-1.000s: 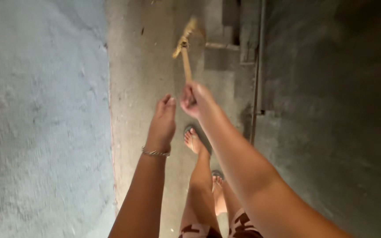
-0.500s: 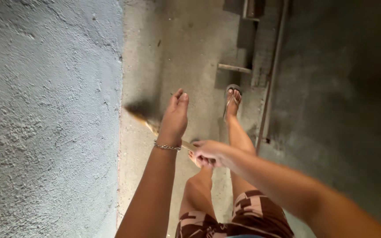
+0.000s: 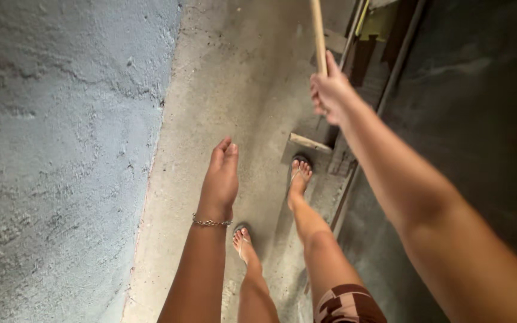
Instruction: The person sweeps a concrete outdoor area using a short-handled brush, moving around debris and various items like boxes, containers, and wooden boards.
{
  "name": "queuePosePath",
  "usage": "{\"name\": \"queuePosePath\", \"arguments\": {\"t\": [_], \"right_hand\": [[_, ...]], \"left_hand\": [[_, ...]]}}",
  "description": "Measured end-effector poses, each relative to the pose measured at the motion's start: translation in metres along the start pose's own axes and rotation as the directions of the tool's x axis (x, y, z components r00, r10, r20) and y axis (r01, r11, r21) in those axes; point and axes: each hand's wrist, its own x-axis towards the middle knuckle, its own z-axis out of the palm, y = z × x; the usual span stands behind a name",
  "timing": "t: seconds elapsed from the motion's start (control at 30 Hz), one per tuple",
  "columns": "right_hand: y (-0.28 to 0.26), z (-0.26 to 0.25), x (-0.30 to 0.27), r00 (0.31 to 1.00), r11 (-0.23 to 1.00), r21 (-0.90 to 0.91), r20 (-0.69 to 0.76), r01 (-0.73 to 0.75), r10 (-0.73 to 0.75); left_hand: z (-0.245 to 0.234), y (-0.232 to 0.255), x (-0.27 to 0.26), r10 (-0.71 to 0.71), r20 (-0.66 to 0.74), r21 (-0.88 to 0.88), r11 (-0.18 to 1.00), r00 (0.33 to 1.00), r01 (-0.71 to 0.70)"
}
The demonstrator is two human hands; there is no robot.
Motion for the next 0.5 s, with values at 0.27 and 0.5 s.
{"name": "queuePosePath", "arguments": {"t": [0.27, 0.5], "right_hand": [[0.126, 0.029, -0.105, 0.579, 0.782, -0.040, 0.648, -0.622, 0.494], [0.168, 0.136, -0.078, 0.457, 0.746, -0.392, 0.608, -0.538, 0.649]], "left_hand": [[0.037, 0.044, 0.030, 0.048, -0.005, -0.006, 0.999, 0.999, -0.048], [0.064, 0.060, 0.049, 0.039, -0.025, 0.054, 0.998, 0.999, -0.038]]}}
